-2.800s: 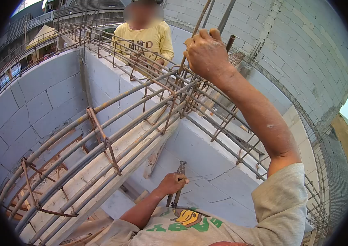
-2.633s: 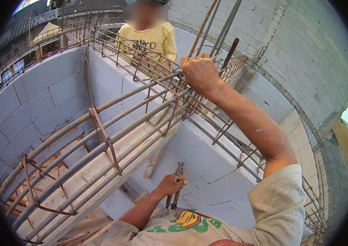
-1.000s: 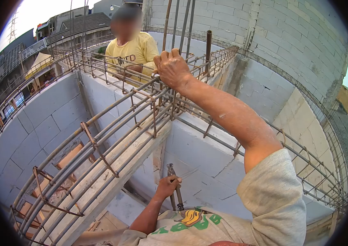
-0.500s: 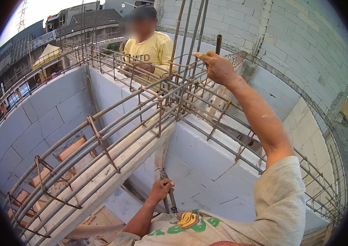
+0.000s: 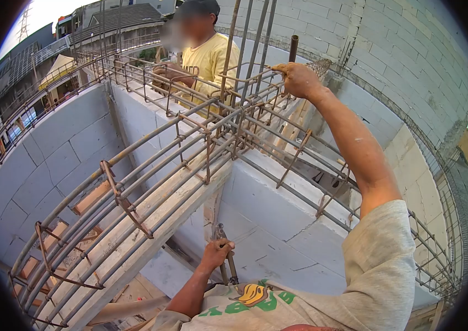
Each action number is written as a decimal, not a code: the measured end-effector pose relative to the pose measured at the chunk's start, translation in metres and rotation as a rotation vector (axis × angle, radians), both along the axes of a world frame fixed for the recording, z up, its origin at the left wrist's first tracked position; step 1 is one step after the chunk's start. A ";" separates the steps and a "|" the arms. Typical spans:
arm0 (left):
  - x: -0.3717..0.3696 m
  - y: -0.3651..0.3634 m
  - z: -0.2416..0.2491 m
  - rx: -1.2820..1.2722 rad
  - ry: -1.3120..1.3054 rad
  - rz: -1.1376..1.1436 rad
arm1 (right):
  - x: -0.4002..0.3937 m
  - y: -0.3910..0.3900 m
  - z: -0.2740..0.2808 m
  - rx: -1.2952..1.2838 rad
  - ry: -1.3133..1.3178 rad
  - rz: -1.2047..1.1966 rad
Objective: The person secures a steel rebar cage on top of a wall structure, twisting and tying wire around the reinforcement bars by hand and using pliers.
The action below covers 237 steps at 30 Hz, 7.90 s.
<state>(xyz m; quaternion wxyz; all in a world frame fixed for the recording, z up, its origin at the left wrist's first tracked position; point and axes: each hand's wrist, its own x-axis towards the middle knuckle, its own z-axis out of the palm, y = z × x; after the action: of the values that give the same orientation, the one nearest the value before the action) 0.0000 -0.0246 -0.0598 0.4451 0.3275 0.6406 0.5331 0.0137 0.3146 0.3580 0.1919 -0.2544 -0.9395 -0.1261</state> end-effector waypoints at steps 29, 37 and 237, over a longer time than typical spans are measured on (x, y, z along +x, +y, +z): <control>0.036 -0.017 0.120 0.198 -0.123 0.160 | 0.100 -0.222 -0.040 0.081 -0.451 0.741; 0.040 -0.026 0.131 0.304 -0.221 0.242 | 0.102 -0.225 -0.145 0.227 -0.606 0.776; 0.082 -0.018 0.216 0.281 0.407 0.265 | 0.274 -0.328 -0.395 -2.480 0.840 0.265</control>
<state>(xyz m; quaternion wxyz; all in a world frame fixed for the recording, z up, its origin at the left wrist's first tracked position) 0.0819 -0.0427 0.1563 0.1839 0.3997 0.6737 0.5938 0.2878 -0.0138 -0.0369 0.1190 -0.1867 -0.3175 0.9220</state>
